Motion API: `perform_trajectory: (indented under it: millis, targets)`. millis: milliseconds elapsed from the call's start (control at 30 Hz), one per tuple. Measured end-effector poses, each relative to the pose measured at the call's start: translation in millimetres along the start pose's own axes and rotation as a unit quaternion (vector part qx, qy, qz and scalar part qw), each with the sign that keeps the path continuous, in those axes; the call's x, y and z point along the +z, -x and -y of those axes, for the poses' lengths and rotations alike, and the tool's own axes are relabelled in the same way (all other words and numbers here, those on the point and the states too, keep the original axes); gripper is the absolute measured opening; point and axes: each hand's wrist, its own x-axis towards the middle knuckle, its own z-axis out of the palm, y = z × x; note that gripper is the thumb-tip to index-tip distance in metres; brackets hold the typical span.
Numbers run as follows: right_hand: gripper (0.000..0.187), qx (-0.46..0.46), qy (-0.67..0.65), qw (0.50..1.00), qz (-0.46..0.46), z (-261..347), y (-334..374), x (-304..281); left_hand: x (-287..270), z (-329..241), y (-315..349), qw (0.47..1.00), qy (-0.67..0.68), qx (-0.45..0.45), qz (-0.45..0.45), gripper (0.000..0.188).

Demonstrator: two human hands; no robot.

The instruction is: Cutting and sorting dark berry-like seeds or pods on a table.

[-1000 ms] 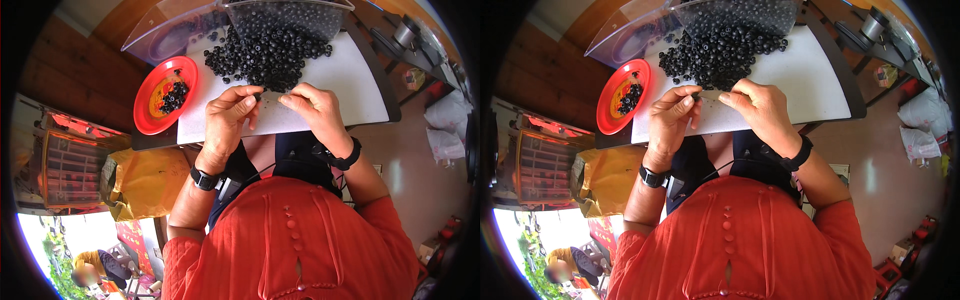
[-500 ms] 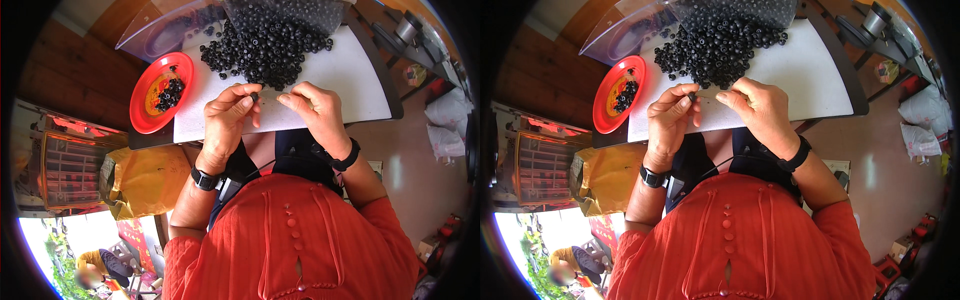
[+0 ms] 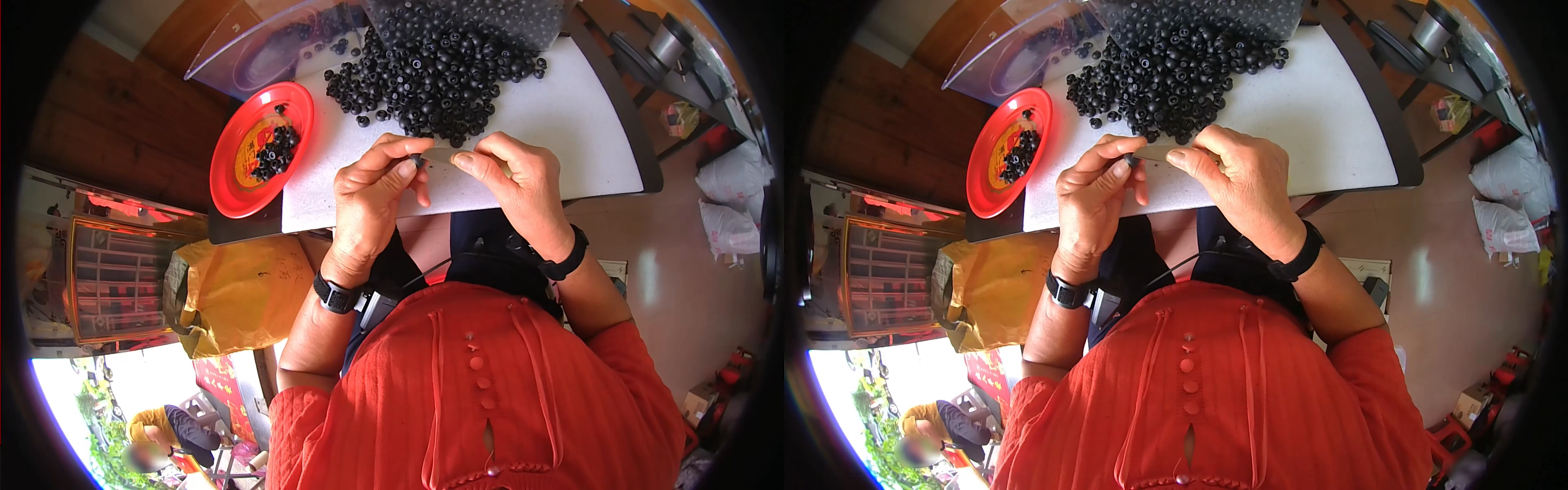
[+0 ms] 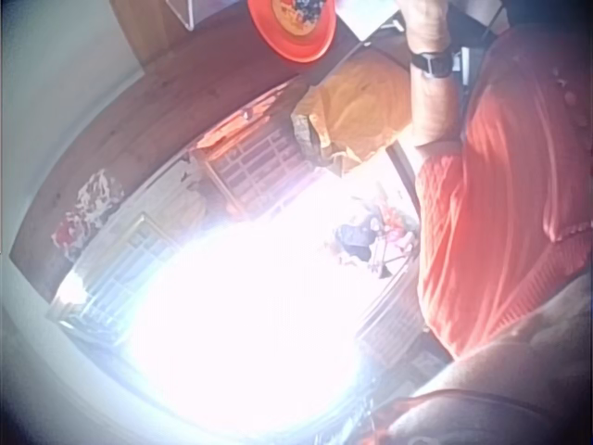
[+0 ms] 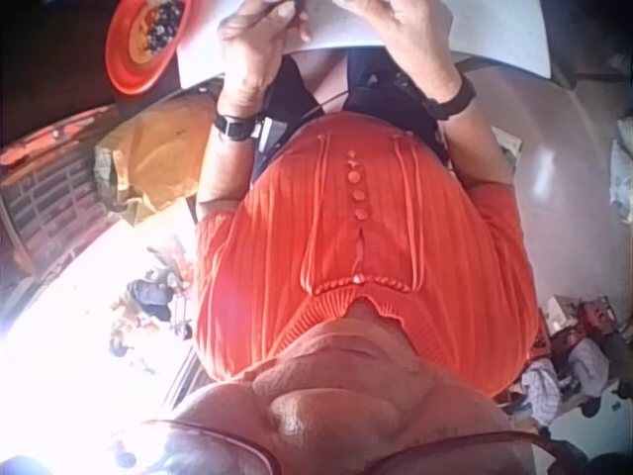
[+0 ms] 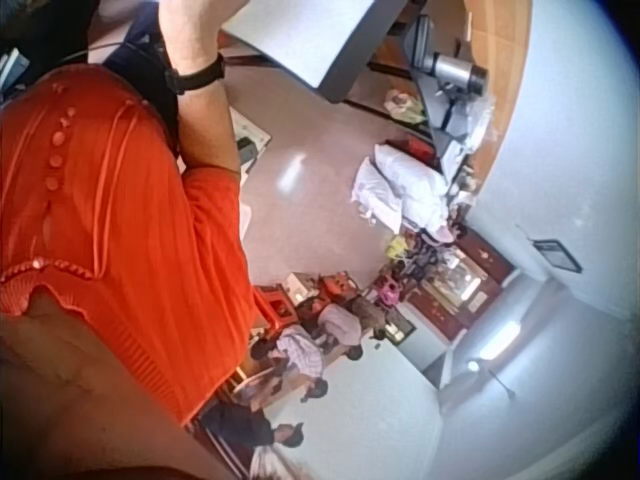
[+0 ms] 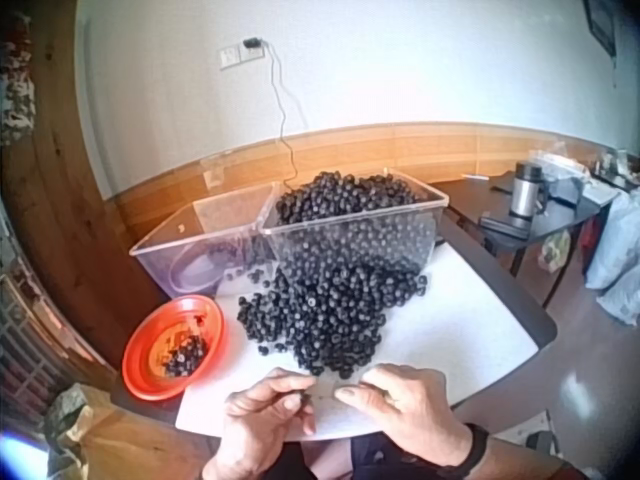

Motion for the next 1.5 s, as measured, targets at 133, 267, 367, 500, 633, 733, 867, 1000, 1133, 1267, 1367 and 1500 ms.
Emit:
perform_trajectory:
  millis: [133, 267, 367, 500, 633, 733, 867, 1000, 1133, 1267, 1367, 1500]
  targets:
    - [0.029, 0.001, 0.0, 1.0, 0.003, 1, 0, 0, 1, 1, 1, 1.0, -0.004, 0.003, -0.002, 0.027]
    - [0.029, -0.012, 0.018, 1.0, 0.002, -2, 1, 1, 2, 1, 1, 1.0, -0.012, 0.008, -0.006, 0.026]
    - [0.028, -0.028, 0.022, 0.999, -0.008, -4, 1, 2, 3, 1, 1, 1.0, -0.016, 0.008, -0.011, 0.025]
    - [0.027, -0.052, 0.035, 0.998, -0.01, -4, 2, 3, 3, 1, 1, 1.0, -0.023, -0.003, -0.019, 0.025]
    - [0.026, -0.049, 0.006, 0.998, -0.034, -4, 4, 5, 2, 2, 1, 1.0, -0.027, 0.002, -0.012, 0.025]
    - [0.026, -0.027, 0.0, 0.999, -0.035, -2, 3, 4, 1, 2, 1, 0.999, -0.044, 0.015, -0.004, 0.025]
    - [0.025, -0.027, -0.007, 0.999, -0.047, -2, 3, 8, 2, 2, 2, 0.999, -0.027, 0.016, -0.008, 0.026]
    - [0.025, -0.032, 0.0, 0.998, -0.05, -3, 4, 9, 4, 3, 2, 0.999, -0.011, 0.017, -0.025, 0.024]
    - [0.024, -0.048, 0.015, 0.997, -0.055, -4, 5, 9, 6, 3, 2, 1.0, 0.002, 0.005, -0.029, 0.024]
    - [0.024, -0.091, 0.037, 0.994, -0.053, -3, 7, 9, 6, 3, 1, 0.999, -0.022, -0.014, -0.032, 0.023]
    - [0.02, -0.091, 0.02, 0.995, -0.039, -7, 10, 8, 4, -3, 3, 0.999, -0.03, -0.018, -0.027, 0.023]
    - [0.019, -0.047, -0.086, 0.995, -0.034, -11, 13, -2, -3, -37, 5, 0.972, -0.205, 0.081, -0.083, 0.028]
